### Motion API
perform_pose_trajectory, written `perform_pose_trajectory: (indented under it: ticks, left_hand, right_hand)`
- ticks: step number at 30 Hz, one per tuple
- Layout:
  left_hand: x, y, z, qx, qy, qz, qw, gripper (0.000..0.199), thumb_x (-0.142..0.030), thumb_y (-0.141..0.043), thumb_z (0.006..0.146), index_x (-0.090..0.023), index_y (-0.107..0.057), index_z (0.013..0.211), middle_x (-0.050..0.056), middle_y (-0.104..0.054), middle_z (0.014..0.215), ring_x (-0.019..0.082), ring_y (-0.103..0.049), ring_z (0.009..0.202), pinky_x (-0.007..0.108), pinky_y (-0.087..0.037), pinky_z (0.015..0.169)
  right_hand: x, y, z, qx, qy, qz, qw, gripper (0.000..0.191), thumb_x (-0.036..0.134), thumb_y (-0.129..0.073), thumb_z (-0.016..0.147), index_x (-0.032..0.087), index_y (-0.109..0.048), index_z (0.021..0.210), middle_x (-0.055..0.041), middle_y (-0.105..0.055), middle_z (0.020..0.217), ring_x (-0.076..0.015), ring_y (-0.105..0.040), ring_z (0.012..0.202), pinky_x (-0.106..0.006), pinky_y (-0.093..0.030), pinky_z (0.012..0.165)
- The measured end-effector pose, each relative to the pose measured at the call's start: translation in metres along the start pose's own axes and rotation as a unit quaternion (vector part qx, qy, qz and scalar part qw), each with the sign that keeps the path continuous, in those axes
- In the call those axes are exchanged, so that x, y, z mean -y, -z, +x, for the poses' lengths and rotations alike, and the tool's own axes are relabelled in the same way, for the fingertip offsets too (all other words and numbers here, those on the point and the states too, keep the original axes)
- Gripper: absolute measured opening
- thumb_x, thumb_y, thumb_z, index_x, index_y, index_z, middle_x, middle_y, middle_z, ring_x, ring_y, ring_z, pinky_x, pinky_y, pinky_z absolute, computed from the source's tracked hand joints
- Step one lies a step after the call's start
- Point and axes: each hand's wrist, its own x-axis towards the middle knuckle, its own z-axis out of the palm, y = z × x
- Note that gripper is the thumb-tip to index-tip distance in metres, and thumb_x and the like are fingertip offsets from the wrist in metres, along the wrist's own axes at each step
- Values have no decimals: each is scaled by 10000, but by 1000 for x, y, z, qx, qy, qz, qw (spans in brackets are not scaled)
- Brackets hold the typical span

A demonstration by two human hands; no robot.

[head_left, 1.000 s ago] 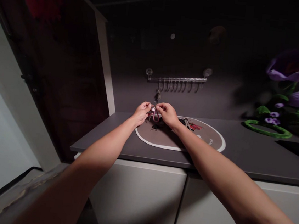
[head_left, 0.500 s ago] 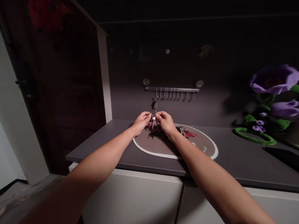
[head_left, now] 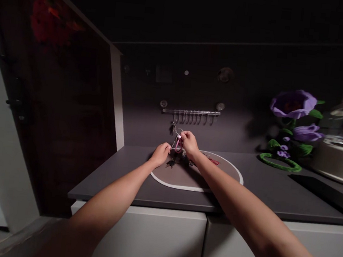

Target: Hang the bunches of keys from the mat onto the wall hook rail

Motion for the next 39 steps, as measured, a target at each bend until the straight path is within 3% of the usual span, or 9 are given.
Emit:
perform_pose_trajectory:
  ticks: [12, 20, 27, 39]
  left_hand:
    - [6, -3, 3, -2, 11, -7, 1000, 178, -207, -358, 820, -167, -501, 722, -10, -532, 647, 96, -478, 563, 226, -386, 591]
    - [9, -4, 5, -6, 12, -10, 1000, 180, -194, -360, 818, -166, -500, 708, -6, -530, 646, 92, -469, 563, 217, -375, 562]
    - [9, -4, 4, -5, 14, -18, 1000, 177, -187, -365, 812, -169, -502, 701, -9, -530, 639, 94, -474, 573, 215, -379, 564]
    - [7, -4, 4, -3, 36, -24, 999, 166, -184, -363, 807, -163, -506, 725, -13, -536, 659, 84, -458, 539, 218, -361, 560]
  right_hand:
    - [38, -17, 55, -72, -26, 24, 997, 115, 186, -426, 809, 165, -462, 702, 22, -497, 599, -79, -485, 478, -253, -467, 530]
    - [29, -24, 77, -121, -62, 10, 991, 121, 184, -451, 795, 140, -542, 727, 8, -509, 558, -99, -513, 479, -256, -482, 515]
    - [18, -26, 82, -126, -79, 10, 989, 154, 188, -452, 798, 113, -585, 814, -1, -510, 548, -95, -504, 482, -215, -459, 475]
    - [1, -16, 82, -120, -63, -41, 990, 124, 186, -462, 769, 133, -560, 716, 54, -426, 471, -65, -409, 414, -199, -416, 473]
